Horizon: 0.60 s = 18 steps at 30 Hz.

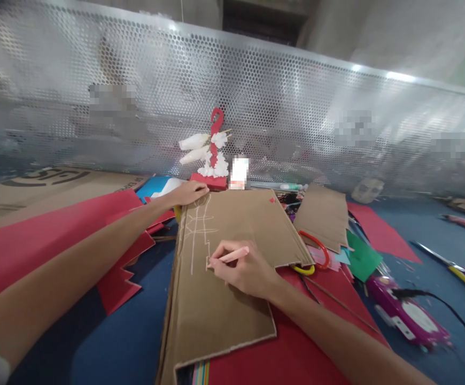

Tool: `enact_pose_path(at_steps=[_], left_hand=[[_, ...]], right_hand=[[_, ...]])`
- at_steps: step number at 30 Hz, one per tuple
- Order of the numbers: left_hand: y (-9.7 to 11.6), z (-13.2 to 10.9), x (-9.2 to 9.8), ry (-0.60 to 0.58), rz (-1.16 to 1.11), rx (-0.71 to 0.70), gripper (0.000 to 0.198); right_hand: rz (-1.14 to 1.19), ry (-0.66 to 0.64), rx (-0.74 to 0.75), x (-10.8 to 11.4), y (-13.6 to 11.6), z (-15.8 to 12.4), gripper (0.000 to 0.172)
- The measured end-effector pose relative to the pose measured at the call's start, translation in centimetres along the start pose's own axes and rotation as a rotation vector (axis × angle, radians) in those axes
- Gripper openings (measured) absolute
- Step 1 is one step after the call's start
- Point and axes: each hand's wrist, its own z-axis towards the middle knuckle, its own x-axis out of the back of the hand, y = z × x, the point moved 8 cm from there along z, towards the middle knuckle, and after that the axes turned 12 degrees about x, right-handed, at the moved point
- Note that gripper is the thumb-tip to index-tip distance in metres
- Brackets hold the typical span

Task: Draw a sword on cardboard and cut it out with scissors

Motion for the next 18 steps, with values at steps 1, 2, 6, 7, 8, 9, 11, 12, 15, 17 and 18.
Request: enact_pose_path(at_steps=[1, 2, 6, 7, 8, 9, 11, 12, 15, 17, 18], left_hand=[[0.0, 0.0, 0.0, 0.003, 0.0, -0.002, 0.038], [-0.1, 0.1, -0.1, 0.006, -0.001, -0.005, 0.038], [-0.2, 0.3, -0.2, 0.022, -0.001, -0.016, 0.037], [-0.2, 0.3, -0.2, 0.026, -0.001, -0.017, 0.037], [-0.2, 0.3, -0.1, 0.03, -0.002, -0.019, 0.037], [-0.2, 0.2, -0.1, 0.033, -0.002, -0.021, 0.037], [-0.1, 0.1, 0.0, 0.034, 0.0, -0.027, 0.037], [-0.1, 0.1, 0.0, 0.035, 0.002, -0.03, 0.036], [0.0, 0.1, -0.1, 0.037, 0.013, -0.035, 0.036], [-0.1, 0.2, -0.3, 0.037, 0.016, -0.039, 0.035], [-0.2, 0.3, -0.4, 0.036, 0.016, -0.042, 0.035]], right_hand=[[0.005, -0.007, -0.001, 0.0, -0.1, 0.0, 0.022], [0.017, -0.009, -0.003, 0.0, -0.2, -0.1, 0.022], [0.06, 0.021, -0.031, -0.1, -0.8, -0.1, 0.021], [0.044, 0.024, -0.031, -0.3, -1.0, 0.0, 0.021], [0.025, 0.019, -0.031, -0.5, -1.2, 0.1, 0.021], [0.007, 0.008, -0.035, -0.9, -1.4, 0.2, 0.022], [-0.007, -0.012, -0.045, -1.5, -1.6, 0.5, 0.021], [-0.004, -0.012, -0.051, -1.8, -1.6, 0.6, 0.019], [-0.003, -0.001, -0.043, -2.1, -1.7, 0.8, 0.018], [-0.018, -0.017, -0.031, -2.2, -1.8, 0.8, 0.019], [-0.028, -0.026, -0.027, -2.3, -1.8, 0.7, 0.019]])
